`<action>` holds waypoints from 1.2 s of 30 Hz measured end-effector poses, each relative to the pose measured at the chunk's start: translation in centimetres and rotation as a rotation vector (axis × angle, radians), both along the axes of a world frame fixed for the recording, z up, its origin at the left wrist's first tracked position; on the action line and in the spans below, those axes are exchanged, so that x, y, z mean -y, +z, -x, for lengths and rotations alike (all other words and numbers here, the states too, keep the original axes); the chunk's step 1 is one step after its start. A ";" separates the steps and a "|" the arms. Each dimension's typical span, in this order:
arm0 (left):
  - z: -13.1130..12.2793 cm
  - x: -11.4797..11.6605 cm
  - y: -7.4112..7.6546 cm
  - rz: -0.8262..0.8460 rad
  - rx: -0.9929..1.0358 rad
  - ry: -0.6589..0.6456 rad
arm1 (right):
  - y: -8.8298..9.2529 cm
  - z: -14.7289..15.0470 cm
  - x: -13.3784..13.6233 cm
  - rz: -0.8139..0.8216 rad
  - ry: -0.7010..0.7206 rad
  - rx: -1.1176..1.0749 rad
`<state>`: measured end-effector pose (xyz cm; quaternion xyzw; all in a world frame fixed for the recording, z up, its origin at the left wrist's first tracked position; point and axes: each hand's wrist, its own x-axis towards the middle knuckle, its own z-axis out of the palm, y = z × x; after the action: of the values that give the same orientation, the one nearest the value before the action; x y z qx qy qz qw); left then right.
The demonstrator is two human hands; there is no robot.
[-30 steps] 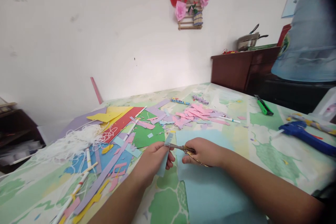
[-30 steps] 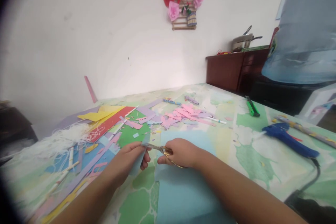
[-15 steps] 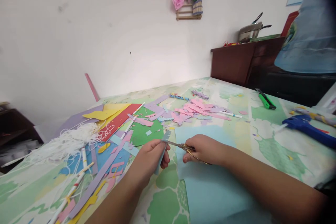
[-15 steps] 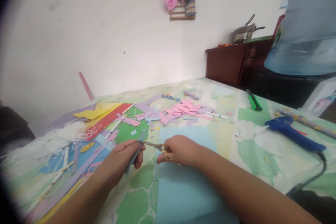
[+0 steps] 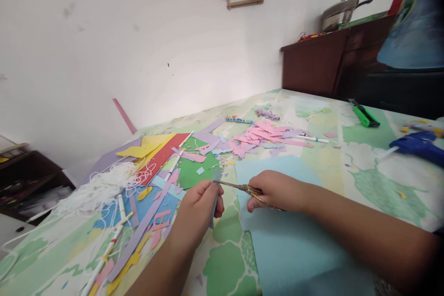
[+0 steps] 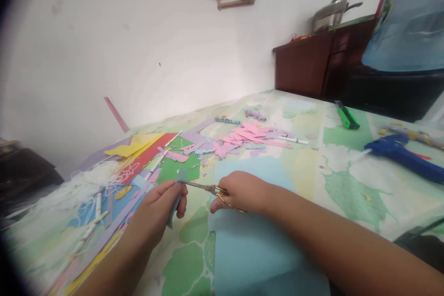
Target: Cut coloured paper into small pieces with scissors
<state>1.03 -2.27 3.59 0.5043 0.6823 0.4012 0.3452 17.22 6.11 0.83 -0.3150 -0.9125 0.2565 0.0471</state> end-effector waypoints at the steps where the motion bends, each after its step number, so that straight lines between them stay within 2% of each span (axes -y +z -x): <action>1: 0.0 0.0 0.0 -0.010 -0.009 0.004 | 0.0 0.0 0.0 0.002 -0.003 0.000; 6: 0.0 0.0 0.1 0.007 0.011 0.010 | 0.1 0.3 0.2 -0.019 -0.021 0.019; 16: 0.3 -0.4 -0.2 0.085 0.176 0.029 | -0.3 -0.3 -0.4 -0.049 -0.068 0.011; 18: 0.3 -0.4 -0.1 0.056 0.192 0.036 | -0.3 -0.5 -0.3 -0.053 -0.063 0.015; 22: 0.4 -0.4 0.0 -0.031 0.182 0.039 | 0.0 -0.6 -0.1 -0.106 -0.067 0.022; 30: 0.4 -0.4 0.1 0.103 0.151 -0.009 | -0.2 -0.2 -0.2 -0.077 -0.017 0.024; 36: 0.3 -0.2 -0.1 0.079 0.137 -0.048 | 0.2 -0.1 -0.1 -0.073 -0.008 0.037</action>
<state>0.78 -2.07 3.49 0.4781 0.6601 0.3989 0.4202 17.33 6.25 1.04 -0.3213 -0.9208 0.2169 0.0429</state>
